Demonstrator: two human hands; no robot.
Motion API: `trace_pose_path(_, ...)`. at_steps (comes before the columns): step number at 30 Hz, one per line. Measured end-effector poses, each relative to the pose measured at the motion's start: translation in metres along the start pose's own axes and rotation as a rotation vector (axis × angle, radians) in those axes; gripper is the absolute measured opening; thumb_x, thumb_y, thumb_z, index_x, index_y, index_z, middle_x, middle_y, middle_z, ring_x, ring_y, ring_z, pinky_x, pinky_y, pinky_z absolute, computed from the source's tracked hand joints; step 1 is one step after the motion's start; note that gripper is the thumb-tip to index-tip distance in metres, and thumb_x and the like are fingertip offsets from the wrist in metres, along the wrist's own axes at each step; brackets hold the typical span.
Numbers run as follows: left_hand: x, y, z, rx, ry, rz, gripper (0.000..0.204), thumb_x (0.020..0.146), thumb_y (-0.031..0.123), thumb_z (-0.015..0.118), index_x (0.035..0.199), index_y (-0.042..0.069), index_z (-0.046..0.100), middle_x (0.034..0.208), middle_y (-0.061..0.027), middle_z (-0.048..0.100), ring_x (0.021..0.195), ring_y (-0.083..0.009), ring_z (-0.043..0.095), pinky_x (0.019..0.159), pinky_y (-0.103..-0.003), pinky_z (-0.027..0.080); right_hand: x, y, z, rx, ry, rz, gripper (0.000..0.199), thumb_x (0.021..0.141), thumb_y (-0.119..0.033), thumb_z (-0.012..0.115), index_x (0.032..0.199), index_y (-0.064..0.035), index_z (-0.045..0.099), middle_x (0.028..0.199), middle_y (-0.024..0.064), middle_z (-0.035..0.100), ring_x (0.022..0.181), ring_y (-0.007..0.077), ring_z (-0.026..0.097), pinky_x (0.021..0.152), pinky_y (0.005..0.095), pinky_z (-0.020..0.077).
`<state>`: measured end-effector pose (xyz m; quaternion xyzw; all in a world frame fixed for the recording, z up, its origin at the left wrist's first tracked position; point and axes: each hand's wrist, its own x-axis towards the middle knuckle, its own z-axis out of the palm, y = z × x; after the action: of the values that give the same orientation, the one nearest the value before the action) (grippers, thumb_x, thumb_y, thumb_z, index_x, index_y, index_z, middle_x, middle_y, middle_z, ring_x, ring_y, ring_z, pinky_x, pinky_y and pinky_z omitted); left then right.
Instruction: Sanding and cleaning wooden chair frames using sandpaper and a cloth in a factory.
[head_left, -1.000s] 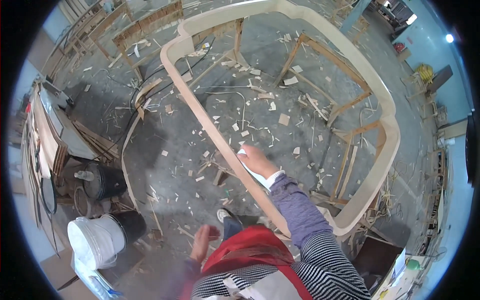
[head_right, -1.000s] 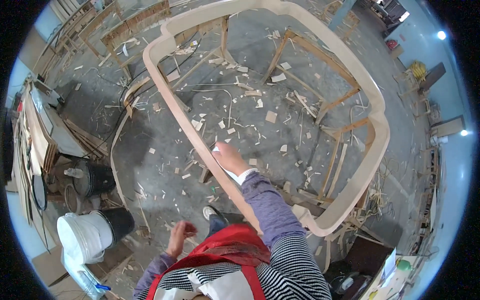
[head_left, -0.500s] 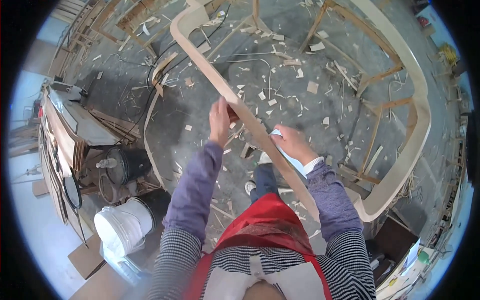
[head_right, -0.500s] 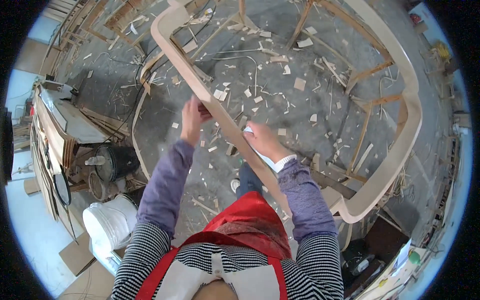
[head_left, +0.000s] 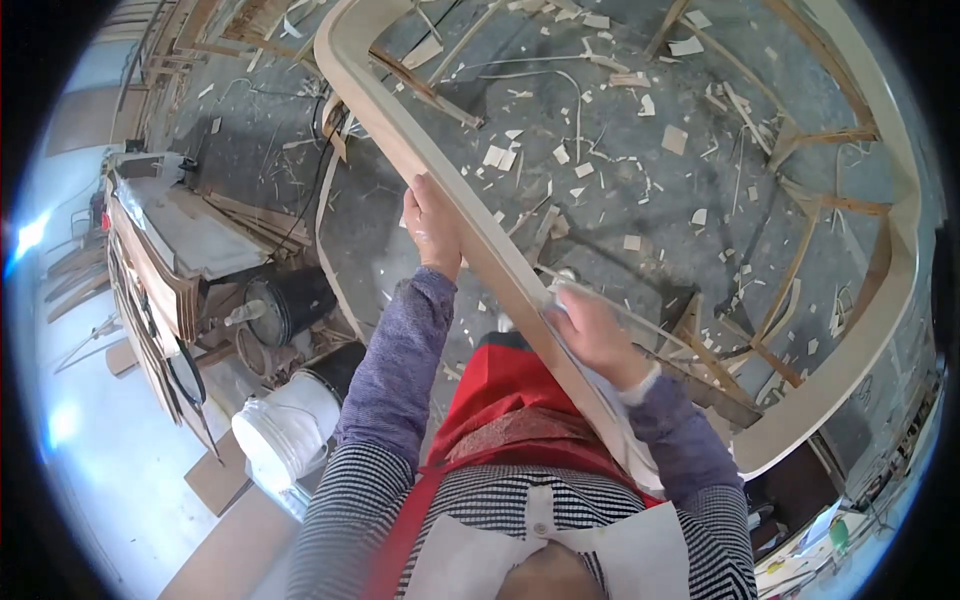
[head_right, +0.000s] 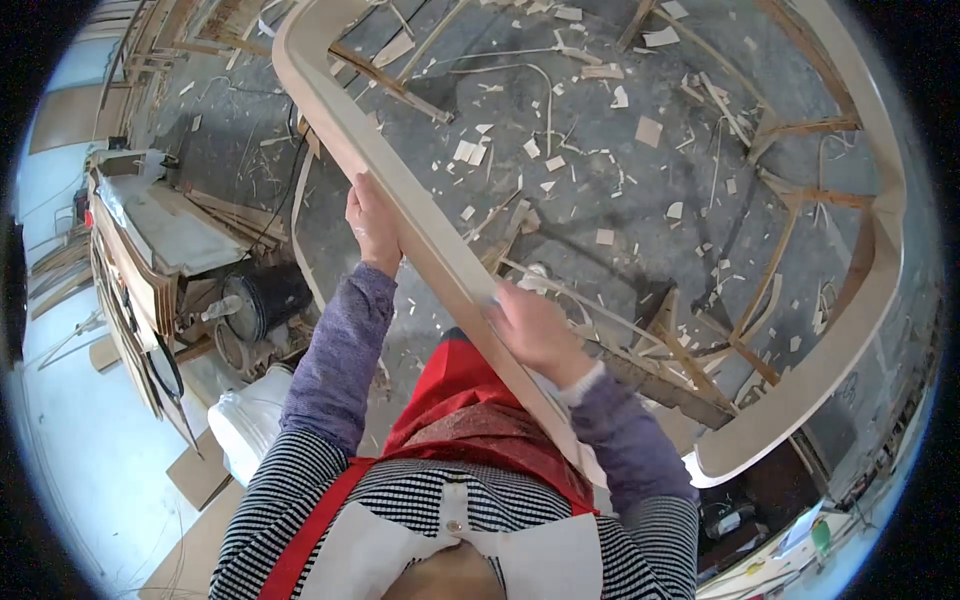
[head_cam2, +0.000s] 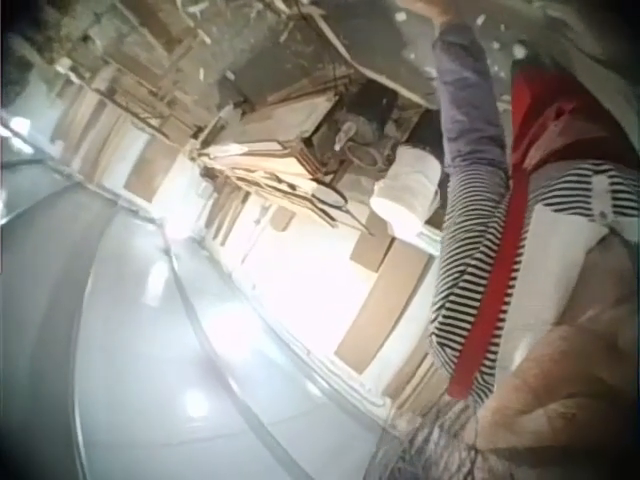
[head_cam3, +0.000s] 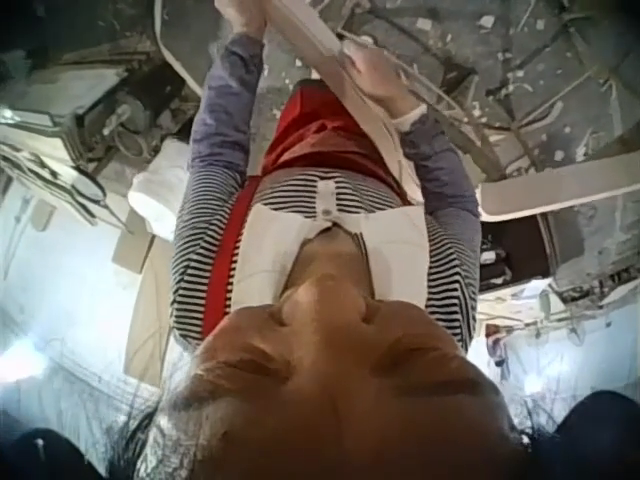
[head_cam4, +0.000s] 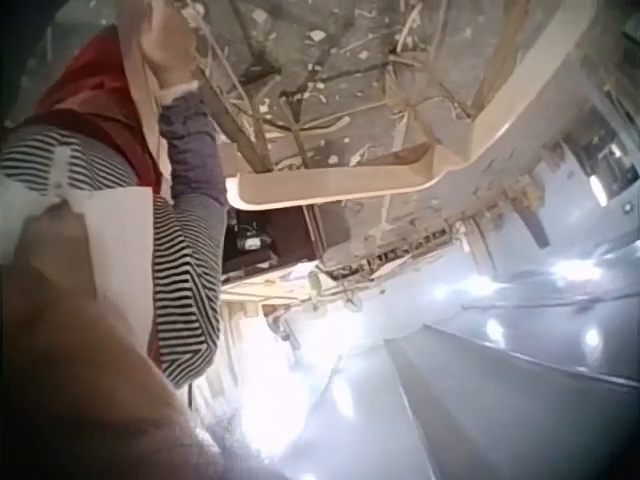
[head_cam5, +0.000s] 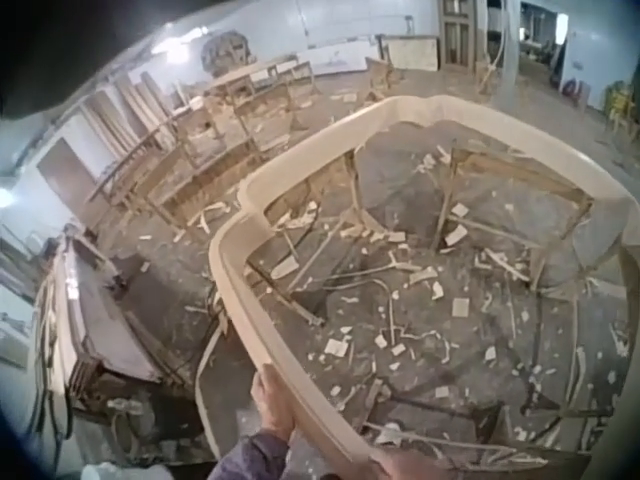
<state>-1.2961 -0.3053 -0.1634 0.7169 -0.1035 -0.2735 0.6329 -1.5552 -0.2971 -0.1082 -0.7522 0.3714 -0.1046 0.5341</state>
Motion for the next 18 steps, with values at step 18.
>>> trace_pose_path(18, 0.002, 0.018, -0.006, -0.029, -0.127, -0.145, 0.040, 0.106, 0.038, 0.039, 0.112, 0.002, 0.057, 0.098, -0.0041, 0.061, 0.086, -0.0132, 0.058, 0.076, -0.028, 0.048, 0.062, -0.016, 0.007, 0.048, -0.072, 0.127, 0.020, 0.090, -0.019, 0.058, 0.098, -0.0012, 0.056, 0.087, 0.0229, 0.061, 0.084, 0.0452, 0.058, 0.068, 0.0492, 0.0459)
